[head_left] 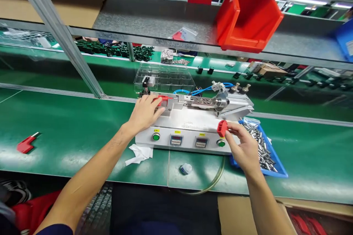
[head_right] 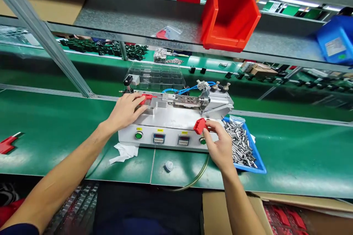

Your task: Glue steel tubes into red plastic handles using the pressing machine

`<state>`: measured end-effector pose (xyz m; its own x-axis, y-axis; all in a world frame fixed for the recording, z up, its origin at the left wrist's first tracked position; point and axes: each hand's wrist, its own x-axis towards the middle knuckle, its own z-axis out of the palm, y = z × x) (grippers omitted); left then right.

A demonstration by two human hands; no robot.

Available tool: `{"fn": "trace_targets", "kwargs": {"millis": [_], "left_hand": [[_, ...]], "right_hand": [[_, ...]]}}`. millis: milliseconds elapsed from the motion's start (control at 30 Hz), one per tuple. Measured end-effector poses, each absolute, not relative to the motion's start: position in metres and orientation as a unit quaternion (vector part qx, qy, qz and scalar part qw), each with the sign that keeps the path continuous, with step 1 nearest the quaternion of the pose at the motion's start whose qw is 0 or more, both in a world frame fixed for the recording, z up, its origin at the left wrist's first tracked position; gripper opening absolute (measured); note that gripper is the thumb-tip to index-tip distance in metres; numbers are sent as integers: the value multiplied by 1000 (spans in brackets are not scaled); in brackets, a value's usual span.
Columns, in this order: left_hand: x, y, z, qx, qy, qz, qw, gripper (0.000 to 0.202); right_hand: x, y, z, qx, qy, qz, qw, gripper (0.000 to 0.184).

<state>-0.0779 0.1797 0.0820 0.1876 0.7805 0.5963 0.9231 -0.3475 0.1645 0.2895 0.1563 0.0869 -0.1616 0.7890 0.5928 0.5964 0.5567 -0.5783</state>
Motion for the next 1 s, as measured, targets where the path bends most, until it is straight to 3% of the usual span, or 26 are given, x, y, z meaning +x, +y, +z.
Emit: {"fn": "trace_targets", "kwargs": {"millis": [133,300,533,800,1000], "left_hand": [[-82,134,45,-738,-501,-426,149,18],[-73,96,11,-771,-482,-407,88,9],[-74,102,24,-784,-495,-374,27,10],[-71,102,22,-760,-524,-384,29,10],[-74,96,19,-750,-515,-415,3,8]], "right_hand": [[313,142,55,-470,-755,-20,457,20],[318,136,31,-436,-788,-135,412,29],[318,139,29,-418,-806,-129,398,35],[303,144,24,-432,-778,-155,429,31],[306,141,27,-441,-776,-110,438,17]]}}
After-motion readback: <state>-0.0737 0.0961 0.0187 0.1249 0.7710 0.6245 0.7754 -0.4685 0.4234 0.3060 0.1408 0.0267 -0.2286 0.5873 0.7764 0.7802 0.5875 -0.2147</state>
